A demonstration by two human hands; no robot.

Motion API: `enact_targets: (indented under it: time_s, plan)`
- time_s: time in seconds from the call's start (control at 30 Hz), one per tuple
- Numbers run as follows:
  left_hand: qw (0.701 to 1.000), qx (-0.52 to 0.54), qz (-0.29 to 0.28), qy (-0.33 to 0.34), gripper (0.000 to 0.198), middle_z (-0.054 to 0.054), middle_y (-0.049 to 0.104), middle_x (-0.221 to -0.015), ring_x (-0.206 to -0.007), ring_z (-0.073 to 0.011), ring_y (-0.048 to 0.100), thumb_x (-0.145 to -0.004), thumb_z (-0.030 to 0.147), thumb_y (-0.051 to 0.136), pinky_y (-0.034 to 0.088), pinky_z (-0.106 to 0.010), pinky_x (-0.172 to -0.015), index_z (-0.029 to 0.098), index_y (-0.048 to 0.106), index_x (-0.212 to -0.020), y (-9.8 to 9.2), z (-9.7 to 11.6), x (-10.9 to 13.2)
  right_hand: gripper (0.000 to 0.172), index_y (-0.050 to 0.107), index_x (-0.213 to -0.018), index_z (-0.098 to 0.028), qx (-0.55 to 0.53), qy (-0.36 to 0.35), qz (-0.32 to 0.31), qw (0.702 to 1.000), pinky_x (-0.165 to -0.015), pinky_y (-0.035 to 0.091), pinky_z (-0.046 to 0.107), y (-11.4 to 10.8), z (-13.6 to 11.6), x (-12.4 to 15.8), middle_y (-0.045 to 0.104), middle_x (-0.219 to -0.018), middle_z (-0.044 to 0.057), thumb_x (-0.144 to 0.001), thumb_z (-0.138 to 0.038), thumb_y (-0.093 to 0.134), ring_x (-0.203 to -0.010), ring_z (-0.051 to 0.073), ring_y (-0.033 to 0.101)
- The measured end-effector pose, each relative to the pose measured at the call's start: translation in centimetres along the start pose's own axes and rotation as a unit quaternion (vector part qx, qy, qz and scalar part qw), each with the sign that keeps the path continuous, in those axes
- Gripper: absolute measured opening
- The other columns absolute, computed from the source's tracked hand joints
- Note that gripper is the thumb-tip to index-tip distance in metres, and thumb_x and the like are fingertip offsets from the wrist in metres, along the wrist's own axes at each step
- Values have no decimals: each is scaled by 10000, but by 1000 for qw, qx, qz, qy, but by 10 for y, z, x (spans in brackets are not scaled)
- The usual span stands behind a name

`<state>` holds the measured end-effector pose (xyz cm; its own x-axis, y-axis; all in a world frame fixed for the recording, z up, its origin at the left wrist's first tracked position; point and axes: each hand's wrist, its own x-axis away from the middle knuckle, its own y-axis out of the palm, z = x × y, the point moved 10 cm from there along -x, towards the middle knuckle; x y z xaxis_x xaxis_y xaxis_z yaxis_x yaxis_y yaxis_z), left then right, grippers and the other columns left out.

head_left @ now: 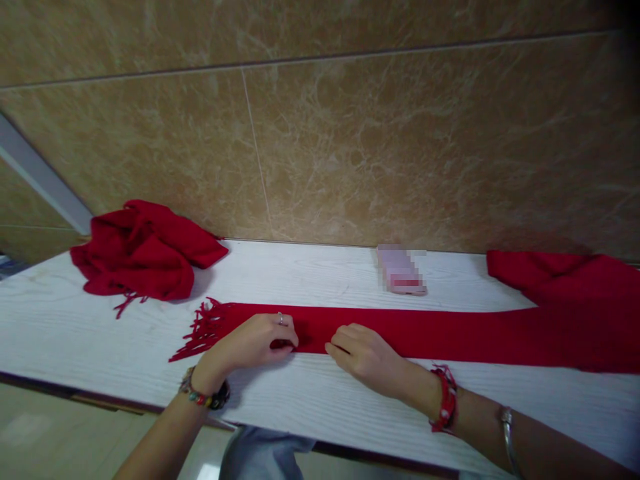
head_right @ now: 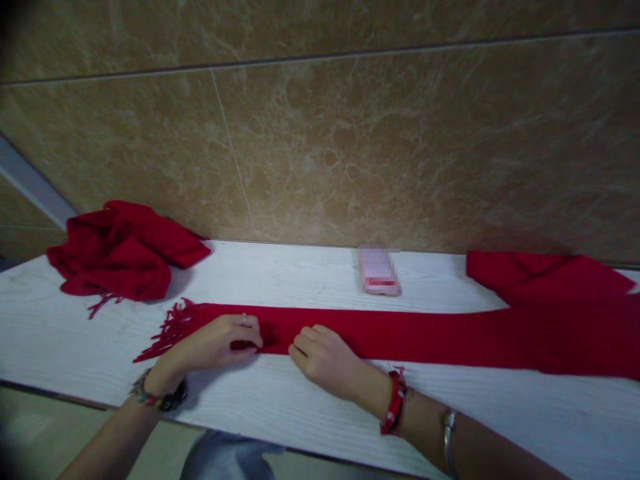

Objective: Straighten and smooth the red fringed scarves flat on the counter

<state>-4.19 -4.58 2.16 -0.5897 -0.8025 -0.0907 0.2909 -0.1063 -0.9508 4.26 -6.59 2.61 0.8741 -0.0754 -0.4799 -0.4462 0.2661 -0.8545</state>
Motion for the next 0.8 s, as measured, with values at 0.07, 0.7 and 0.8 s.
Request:
enact_targets:
  time_s: [0.07,0.7,0.8]
  plan:
    - [1000,3,-6,-4,157,-8,608,-796,-717,-99,548,-770,142,502,410,-172,-679,184,647,-815,1,0,0,134,578,-773,-131,-4,1,-22,1000,-582,326,289,3,0,0,550,-699,29,-832,-82,469,-650,156,449]
    - [980,-135,-2,-144,197,-12,626,-857,-777,-126,576,-768,119,471,425,-204,-707,207,621,-861,-31,-64,89,142,589,-887,-121,2,27,-56,998,-619,393,304,21,-14,-42,612,-827,68,-805,-59,491,-730,181,526]
    - [973,-184,-3,-137,187,-18,620,-831,-768,-135,574,-772,115,471,426,-218,-700,203,616,-851,-31,-65,91,112,588,-817,-125,0,18,-59,998,-586,374,298,28,-21,-61,608,-782,60,-795,-54,505,-705,179,521]
